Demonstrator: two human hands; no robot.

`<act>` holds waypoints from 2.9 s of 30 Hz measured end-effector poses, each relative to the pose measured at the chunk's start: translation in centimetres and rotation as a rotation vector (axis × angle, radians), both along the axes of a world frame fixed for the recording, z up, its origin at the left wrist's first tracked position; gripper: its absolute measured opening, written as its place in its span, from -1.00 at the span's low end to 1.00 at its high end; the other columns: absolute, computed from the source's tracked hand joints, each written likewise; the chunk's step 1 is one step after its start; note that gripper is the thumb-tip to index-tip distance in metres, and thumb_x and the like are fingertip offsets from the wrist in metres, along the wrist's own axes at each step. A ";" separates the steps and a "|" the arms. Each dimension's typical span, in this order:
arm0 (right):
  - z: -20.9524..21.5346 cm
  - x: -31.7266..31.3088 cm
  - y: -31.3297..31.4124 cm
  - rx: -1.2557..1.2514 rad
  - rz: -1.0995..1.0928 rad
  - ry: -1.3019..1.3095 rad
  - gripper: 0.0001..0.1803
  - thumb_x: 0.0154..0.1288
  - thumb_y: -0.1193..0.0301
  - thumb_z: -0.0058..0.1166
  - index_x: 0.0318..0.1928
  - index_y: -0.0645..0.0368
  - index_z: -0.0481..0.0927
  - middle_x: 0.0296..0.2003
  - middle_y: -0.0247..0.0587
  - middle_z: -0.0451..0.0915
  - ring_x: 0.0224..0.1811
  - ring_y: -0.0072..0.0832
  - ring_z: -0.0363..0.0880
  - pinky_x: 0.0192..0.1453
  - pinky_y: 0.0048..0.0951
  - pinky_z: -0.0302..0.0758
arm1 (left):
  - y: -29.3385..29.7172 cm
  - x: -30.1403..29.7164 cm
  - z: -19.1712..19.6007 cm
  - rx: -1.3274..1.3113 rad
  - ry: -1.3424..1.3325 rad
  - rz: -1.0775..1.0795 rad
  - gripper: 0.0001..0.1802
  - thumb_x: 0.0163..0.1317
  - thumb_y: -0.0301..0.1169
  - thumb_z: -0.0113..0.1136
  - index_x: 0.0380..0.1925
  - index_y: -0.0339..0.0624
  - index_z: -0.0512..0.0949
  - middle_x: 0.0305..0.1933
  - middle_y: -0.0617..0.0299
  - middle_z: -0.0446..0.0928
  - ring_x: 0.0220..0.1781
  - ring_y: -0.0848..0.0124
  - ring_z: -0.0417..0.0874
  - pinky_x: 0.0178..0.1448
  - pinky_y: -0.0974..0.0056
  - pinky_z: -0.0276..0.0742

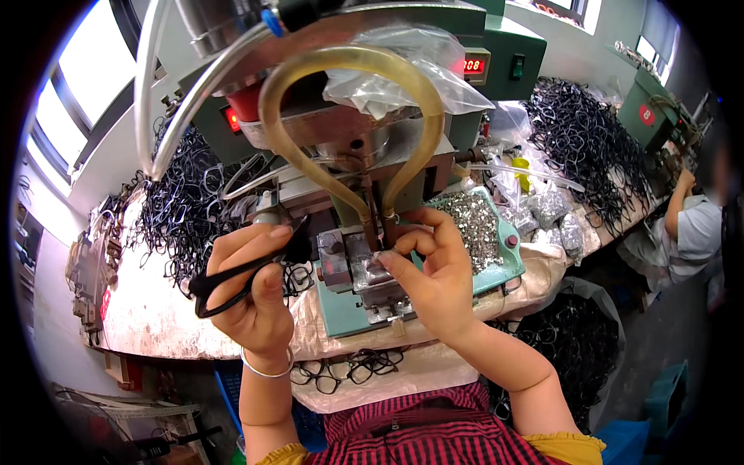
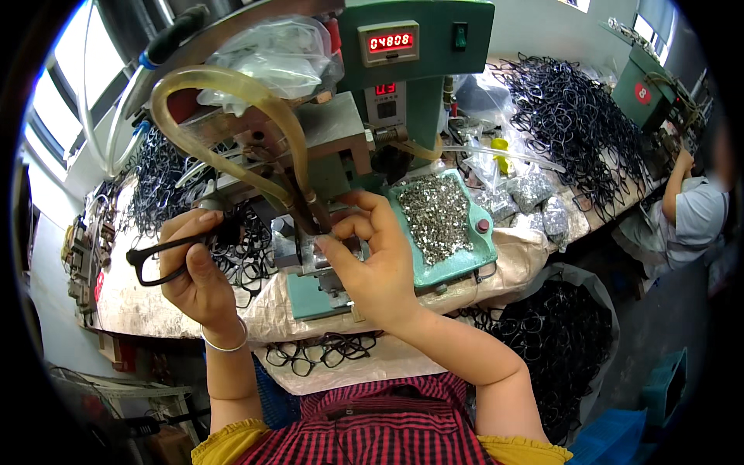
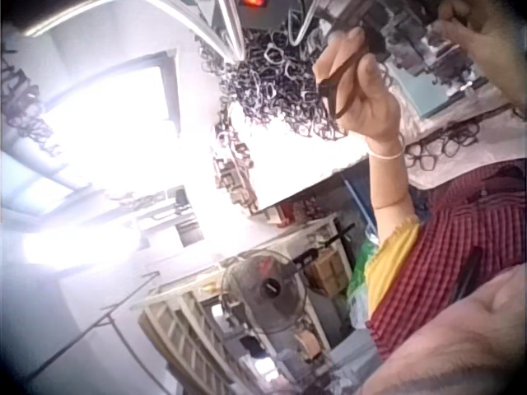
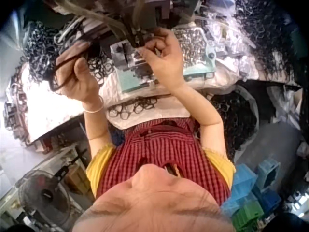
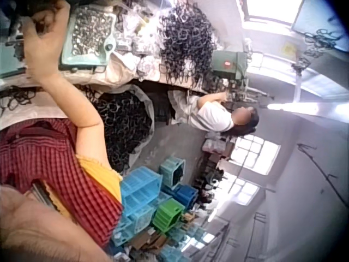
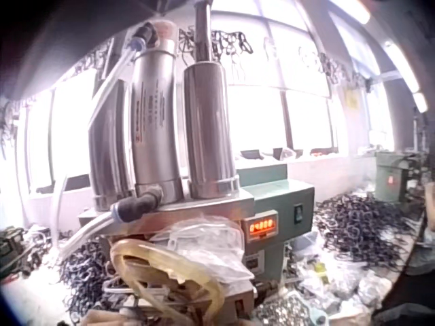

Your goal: The person assembles eyeglasses by inserting small metal components into the frame using a press machine. They repeatedly pick up frames, place them under the press, and add components before pressing them into place.

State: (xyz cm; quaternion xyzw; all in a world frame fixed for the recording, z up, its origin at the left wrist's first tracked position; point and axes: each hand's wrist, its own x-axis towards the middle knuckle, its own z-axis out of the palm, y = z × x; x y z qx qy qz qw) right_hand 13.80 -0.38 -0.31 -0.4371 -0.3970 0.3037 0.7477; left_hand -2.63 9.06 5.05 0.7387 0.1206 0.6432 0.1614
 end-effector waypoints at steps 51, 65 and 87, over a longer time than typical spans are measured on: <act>-6.7 11.3 -3.2 -0.349 -0.641 -0.960 -0.89 0.06 0.47 0.35 -0.38 0.17 0.68 -0.04 0.04 0.63 0.25 0.00 0.48 0.30 -0.06 0.40 | -3.6 0.6 -3.7 0.191 0.537 -0.267 -0.77 0.06 -0.30 0.45 -0.26 -0.03 0.75 -0.06 0.29 0.72 -0.33 0.32 0.49 0.03 0.10 0.54; -7.7 12.1 -1.1 -0.316 -0.558 -0.951 -0.88 0.34 0.56 0.11 -0.13 0.23 0.52 -0.21 -0.07 0.63 -0.13 -0.17 0.65 -0.04 -0.27 0.57 | -8.2 -3.8 -7.3 0.064 0.368 -0.075 -0.50 0.09 -0.34 0.44 0.08 -0.06 0.59 0.22 0.11 0.60 -0.10 0.17 0.63 0.30 -0.03 0.53; -9.6 10.1 -7.8 -0.347 -0.626 -0.534 -0.89 0.31 0.62 0.20 -0.16 0.28 0.67 -0.26 -0.38 0.63 -0.23 -0.65 0.53 -0.10 -0.60 0.45 | 10.0 -8.9 -11.3 -0.153 0.492 0.677 -0.91 0.12 -0.53 0.31 -0.34 -0.19 0.66 -0.20 0.18 0.67 -0.05 0.17 0.60 0.08 0.15 0.49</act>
